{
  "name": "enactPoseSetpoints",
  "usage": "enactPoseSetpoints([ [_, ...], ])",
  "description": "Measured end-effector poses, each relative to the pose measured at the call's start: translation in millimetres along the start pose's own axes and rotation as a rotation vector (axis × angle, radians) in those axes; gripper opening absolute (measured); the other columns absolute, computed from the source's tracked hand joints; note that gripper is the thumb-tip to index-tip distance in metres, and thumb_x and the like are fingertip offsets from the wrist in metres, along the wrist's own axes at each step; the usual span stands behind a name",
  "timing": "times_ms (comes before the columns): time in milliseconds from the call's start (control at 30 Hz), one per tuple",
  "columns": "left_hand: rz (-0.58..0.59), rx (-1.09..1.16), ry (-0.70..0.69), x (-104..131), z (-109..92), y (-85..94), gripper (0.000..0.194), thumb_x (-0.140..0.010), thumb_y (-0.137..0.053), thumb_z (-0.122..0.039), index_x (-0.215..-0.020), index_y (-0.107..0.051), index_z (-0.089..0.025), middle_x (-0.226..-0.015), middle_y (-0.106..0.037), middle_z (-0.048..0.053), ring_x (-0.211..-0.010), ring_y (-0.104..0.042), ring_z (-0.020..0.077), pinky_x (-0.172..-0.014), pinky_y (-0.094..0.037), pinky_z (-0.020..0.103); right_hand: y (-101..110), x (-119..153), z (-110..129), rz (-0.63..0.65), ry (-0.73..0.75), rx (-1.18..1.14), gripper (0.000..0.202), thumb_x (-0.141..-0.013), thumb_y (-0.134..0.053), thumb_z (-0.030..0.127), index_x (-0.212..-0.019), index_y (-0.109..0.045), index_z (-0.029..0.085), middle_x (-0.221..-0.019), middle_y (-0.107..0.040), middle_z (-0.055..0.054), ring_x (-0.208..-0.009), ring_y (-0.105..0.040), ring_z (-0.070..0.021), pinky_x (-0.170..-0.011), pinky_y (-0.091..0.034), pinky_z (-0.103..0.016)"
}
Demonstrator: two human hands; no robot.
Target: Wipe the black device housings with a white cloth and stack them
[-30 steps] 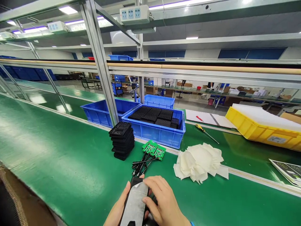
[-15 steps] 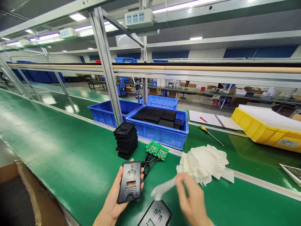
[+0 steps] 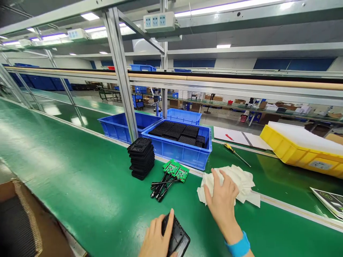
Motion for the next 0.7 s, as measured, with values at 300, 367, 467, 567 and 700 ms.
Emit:
enactPoseSetpoints([
  [300, 0.043, -0.237, 0.063, -6, -8, -20.8, 0.085, -0.067, -0.072, -0.021, -0.145, -0.038, -0.017, -0.117, -0.056, 0.03, -0.105, -0.048, 0.0519, -0.088, -0.035, 0.064, -3, 80, 29, 0.436, 0.011, -0.741, 0.036, -0.093, -0.046, 0.046, -0.116, -0.058, 0.021, -0.097, -0.069, -0.008, -0.075, -0.068, -0.0184, -0.059, -0.057, -0.027],
  [367, 0.111, -0.195, 0.06, -4, -20, 2.2, 0.096, -0.064, -0.07, -0.021, -0.148, -0.027, -0.009, -0.117, -0.055, 0.03, -0.106, -0.049, 0.0496, -0.09, -0.036, 0.061, -4, 98, 38, 0.641, -0.045, -0.897, 0.042, -0.094, -0.042, 0.049, -0.114, -0.061, 0.016, -0.086, -0.07, -0.007, -0.065, -0.066, -0.017, -0.056, -0.056, -0.026],
  [467, 0.067, 0.011, 0.018, -3, -24, 31.7, 0.087, -0.077, -0.058, -0.034, -0.15, -0.022, -0.004, -0.118, -0.055, 0.025, -0.11, -0.05, 0.0392, -0.097, -0.037, 0.05, 1, 118, 59, 0.757, -0.06, -0.912, 0.051, -0.093, -0.04, 0.05, -0.12, -0.06, 0.011, -0.091, -0.07, -0.012, -0.07, -0.067, -0.0202, -0.067, -0.058, -0.032],
  [567, -0.014, 0.165, 0.062, -8, -7, 47.3, 0.087, -0.08, -0.055, -0.048, -0.149, -0.026, -0.005, -0.128, -0.052, 0.021, -0.12, -0.047, 0.0328, -0.106, -0.033, 0.042, 11, 122, 89, 0.794, -0.076, -0.605, 0.079, -0.078, -0.059, 0.057, -0.136, -0.048, 0.004, -0.124, -0.057, -0.025, -0.109, -0.06, -0.0333, -0.093, -0.051, -0.047],
  [700, -0.052, 0.194, 0.145, -19, 17, 64.1, 0.09, -0.078, -0.048, -0.06, -0.146, -0.031, -0.002, -0.131, -0.052, 0.02, -0.126, -0.045, 0.0301, -0.111, -0.029, 0.039, 30, 111, 126, 1.031, -0.019, -0.238, 0.123, -0.051, -0.079, 0.061, -0.148, -0.027, 0.006, -0.153, -0.021, -0.027, -0.139, -0.023, -0.0458, -0.11, -0.026, -0.061],
])
Point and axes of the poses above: each hand's wrist, its own x-axis away from the middle knuckle, its own y-axis out of the back of the hand, z = x × y, the point moved 2 cm from there along -x, towards the middle knuckle
